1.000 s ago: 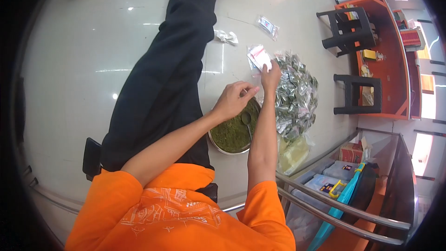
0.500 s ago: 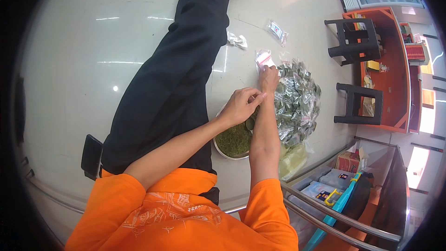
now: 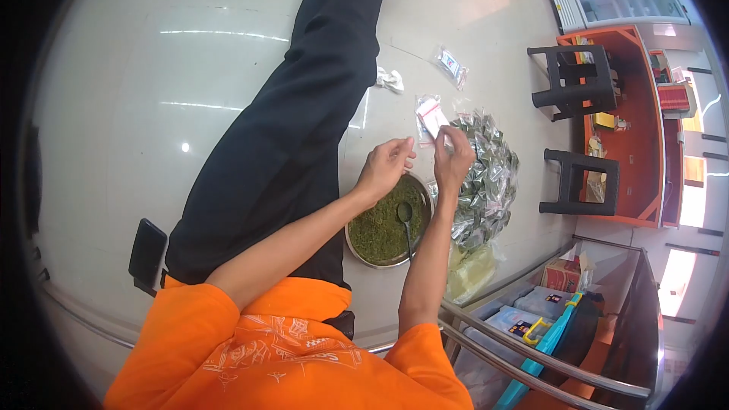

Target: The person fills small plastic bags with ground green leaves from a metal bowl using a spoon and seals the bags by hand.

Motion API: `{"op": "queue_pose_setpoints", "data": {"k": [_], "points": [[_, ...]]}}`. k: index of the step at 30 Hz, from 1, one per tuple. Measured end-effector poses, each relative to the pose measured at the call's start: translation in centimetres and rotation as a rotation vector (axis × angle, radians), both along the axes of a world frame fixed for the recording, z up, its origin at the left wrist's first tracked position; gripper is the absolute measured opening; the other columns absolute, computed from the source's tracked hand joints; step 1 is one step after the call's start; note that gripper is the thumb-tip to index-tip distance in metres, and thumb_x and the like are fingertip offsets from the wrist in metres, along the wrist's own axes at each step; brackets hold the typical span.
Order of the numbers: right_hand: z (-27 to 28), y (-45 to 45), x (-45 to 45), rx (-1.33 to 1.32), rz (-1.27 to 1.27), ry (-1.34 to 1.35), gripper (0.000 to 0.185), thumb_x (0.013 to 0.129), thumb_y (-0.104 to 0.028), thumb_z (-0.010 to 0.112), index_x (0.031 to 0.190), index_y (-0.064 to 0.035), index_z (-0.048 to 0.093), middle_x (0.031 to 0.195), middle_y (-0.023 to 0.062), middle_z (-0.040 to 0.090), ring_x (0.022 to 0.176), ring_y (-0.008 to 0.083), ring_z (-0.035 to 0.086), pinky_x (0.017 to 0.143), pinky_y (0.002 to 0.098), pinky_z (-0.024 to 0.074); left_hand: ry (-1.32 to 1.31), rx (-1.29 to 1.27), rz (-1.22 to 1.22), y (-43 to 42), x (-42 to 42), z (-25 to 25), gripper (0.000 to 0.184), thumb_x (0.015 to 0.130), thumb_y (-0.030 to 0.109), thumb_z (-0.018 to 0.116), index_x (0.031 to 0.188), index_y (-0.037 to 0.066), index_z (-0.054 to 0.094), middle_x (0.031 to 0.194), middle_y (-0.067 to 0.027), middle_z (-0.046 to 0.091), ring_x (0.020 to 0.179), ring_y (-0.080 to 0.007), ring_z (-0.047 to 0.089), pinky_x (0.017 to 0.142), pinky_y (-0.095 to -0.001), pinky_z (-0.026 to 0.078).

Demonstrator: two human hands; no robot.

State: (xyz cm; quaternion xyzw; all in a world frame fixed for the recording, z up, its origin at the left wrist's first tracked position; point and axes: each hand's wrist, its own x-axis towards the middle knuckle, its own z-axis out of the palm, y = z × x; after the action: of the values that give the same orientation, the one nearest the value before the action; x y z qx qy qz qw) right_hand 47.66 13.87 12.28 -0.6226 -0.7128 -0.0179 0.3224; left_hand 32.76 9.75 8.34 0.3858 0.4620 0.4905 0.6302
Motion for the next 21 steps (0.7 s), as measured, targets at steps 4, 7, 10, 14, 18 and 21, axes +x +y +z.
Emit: {"op": "queue_pose_setpoints", "data": {"k": [4, 7, 10, 14, 18, 21], "points": [[2.5, -6.6, -2.7, -0.05, 0.187, -0.076, 0.015, 0.08, 0.002, 0.071, 0.095, 0.0004, 0.072, 0.097, 0.0128, 0.072, 0.092, 0.0313, 0.068, 0.085, 0.0392, 0.0524, -0.394, -0.209, -0.124, -0.2, -0.9, 0.9, 0.04, 0.102, 0.035, 0.055, 0.108, -0.002, 0.068, 0.093, -0.011, 0.07, 0.082, -0.0155, 0.068, 0.072, -0.027, 0.055], [2.9, -9.7, -3.2, -0.081, 0.154, -0.161, 0.021, 0.078, 0.005, 0.071, 0.098, -0.0015, 0.073, 0.103, 0.0115, 0.072, 0.097, 0.0298, 0.068, 0.09, 0.0385, 0.0519, -0.31, -0.128, -0.258, -0.8, -1.4, 0.7, 0.033, 0.099, 0.026, 0.063, 0.103, -0.006, 0.068, 0.087, -0.0101, 0.07, 0.076, -0.0125, 0.067, 0.068, -0.025, 0.056], [3.5, -11.2, -3.0, -0.035, 0.181, -0.262, 0.023, 0.078, 0.006, 0.07, 0.099, -0.0015, 0.073, 0.103, 0.011, 0.072, 0.1, 0.0294, 0.067, 0.093, 0.0401, 0.051, -0.274, -0.188, -0.377, -1.1, -2.0, 2.2, 0.03, 0.098, 0.023, 0.064, 0.104, -0.006, 0.069, 0.086, -0.0099, 0.071, 0.072, -0.0124, 0.067, 0.066, -0.0255, 0.056], [4.8, -11.8, -2.4, -0.046, 0.183, -0.335, 0.026, 0.075, 0.008, 0.068, 0.099, -0.0016, 0.073, 0.104, 0.01, 0.072, 0.104, 0.0291, 0.066, 0.095, 0.0406, 0.0501, -0.292, -0.182, -0.388, -1.2, -1.6, 1.2, 0.027, 0.096, 0.019, 0.066, 0.104, -0.006, 0.069, 0.086, -0.0104, 0.072, 0.072, -0.013, 0.068, 0.066, -0.0256, 0.057], [4.7, -11.8, -2.2, -0.029, 0.124, -0.191, 0.023, 0.077, 0.006, 0.069, 0.099, 0.0011, 0.071, 0.107, 0.0126, 0.071, 0.103, 0.0316, 0.066, 0.091, 0.041, 0.0515, -0.211, -0.066, -0.388, -1.2, -2.1, 1.4, 0.025, 0.094, 0.016, 0.067, 0.102, -0.007, 0.07, 0.087, -0.0108, 0.072, 0.074, -0.0139, 0.069, 0.068, -0.0257, 0.058], [5.7, -12.2, -4.6, -0.087, 0.012, -0.009, 0.023, 0.083, 0.0, 0.071, 0.105, 0.002, 0.071, 0.107, 0.0153, 0.071, 0.098, 0.0295, 0.068, 0.088, 0.0378, 0.0532, -0.296, -0.016, -0.43, -1.2, -2.0, 1.4, 0.023, 0.095, 0.014, 0.066, 0.102, -0.008, 0.071, 0.088, -0.0112, 0.072, 0.075, -0.0141, 0.069, 0.069, -0.0254, 0.059]]}}
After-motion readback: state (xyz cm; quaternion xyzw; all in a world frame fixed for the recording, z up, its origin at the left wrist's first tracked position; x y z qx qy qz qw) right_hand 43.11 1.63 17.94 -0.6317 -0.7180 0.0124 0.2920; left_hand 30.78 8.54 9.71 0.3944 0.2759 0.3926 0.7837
